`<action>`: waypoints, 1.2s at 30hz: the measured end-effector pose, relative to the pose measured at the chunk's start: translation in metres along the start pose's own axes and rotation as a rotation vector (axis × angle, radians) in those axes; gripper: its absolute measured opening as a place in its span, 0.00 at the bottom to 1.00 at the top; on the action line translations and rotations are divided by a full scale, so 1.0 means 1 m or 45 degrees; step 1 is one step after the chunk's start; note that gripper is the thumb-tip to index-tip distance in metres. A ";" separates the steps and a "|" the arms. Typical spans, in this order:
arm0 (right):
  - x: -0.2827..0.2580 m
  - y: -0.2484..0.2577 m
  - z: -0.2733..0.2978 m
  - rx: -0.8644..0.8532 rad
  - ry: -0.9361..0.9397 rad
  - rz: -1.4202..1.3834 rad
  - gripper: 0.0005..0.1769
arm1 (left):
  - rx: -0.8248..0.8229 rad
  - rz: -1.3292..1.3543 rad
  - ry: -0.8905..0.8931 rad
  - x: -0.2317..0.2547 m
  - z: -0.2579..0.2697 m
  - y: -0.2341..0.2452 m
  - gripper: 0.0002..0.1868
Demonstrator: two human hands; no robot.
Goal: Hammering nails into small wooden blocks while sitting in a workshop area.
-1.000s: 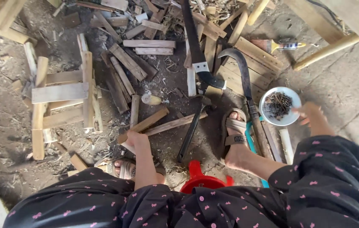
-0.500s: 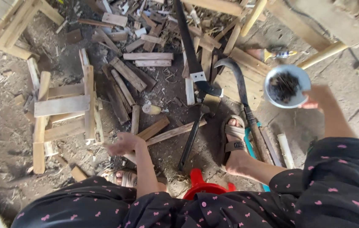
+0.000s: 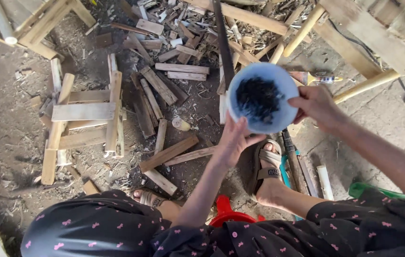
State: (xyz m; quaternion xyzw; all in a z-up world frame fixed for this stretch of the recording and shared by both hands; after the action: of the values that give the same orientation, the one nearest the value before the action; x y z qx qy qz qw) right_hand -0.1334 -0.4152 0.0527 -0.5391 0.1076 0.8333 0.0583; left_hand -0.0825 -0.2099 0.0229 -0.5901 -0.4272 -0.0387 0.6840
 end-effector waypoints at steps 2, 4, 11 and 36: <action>-0.001 -0.010 -0.004 0.004 0.038 -0.013 0.11 | 0.343 -0.465 -0.242 0.011 0.014 -0.032 0.40; -0.007 -0.021 -0.009 0.002 0.082 -0.018 0.12 | 0.695 -0.926 -0.493 0.009 0.031 -0.063 0.34; -0.032 -0.034 -0.048 0.206 -0.003 0.017 0.12 | -0.726 -1.006 -0.164 -0.093 0.071 -0.173 0.34; 0.205 0.090 -0.140 0.643 -0.328 -0.409 0.17 | 0.082 -0.864 -0.147 -0.100 0.068 -0.126 0.15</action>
State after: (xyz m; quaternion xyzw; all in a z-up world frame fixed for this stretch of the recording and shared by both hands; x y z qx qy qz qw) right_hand -0.1133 -0.5403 -0.1789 -0.4078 0.2163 0.8218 0.3340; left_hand -0.2525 -0.2358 0.0533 -0.3937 -0.6380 -0.2171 0.6251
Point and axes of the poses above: each hand's wrist, its own z-axis away from the middle knuckle, its own y-axis out of the back of the hand, x = y × z, the point moved 3 cm from there along -z, towards the middle knuckle, and after that the axes turned 13 degrees about -x, right-handed, at the moved point
